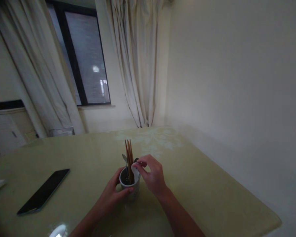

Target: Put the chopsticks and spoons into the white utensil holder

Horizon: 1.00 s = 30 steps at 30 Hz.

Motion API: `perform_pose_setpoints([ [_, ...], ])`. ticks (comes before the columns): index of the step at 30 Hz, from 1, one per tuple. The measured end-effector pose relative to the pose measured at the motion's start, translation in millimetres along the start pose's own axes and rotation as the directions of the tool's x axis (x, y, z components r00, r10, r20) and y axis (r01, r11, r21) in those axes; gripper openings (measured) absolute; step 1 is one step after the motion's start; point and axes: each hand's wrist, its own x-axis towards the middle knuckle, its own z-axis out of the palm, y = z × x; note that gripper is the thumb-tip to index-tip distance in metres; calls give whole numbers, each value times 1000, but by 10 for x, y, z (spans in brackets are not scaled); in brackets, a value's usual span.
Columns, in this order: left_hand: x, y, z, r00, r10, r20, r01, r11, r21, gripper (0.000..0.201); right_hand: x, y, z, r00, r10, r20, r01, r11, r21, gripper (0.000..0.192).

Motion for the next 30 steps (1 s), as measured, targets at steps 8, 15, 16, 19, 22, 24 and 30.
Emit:
perform_pose_setpoints([
  [8, 6, -29, 18, 1000, 29, 10, -29, 1000, 10, 63, -63, -27, 65, 994, -110, 23, 111, 993, -44, 7],
  [15, -8, 25, 45, 1000, 24, -19, -23, 999, 39, 59, -106, 39, 69, 971, -134, 198, 147, 988, -56, 17],
  [16, -9, 32, 46, 999, 22, -23, -21, 999, 39, 59, -101, 40, 63, 977, -135, 163, 148, 987, -64, 16],
  [19, -8, 23, 38, 1000, 11, -12, -11, 1000, 29, 62, -68, 40, 39, 995, -86, -44, 82, 993, -80, 13],
  [22, -1, -54, 17, 1000, 7, 24, -7, 1000, 6, 70, -44, 80, 60, 978, 91, -189, -96, 995, -19, 21],
  [24, 8, -132, 1, 997, 15, 73, -14, 1000, -21, 78, -64, 148, 120, 961, 247, -124, -240, 968, 71, 32],
  [30, 66, -299, -72, 991, -19, 131, 19, 1000, -1, 81, -198, 421, 332, 863, 456, 217, -503, 813, 292, 58],
])
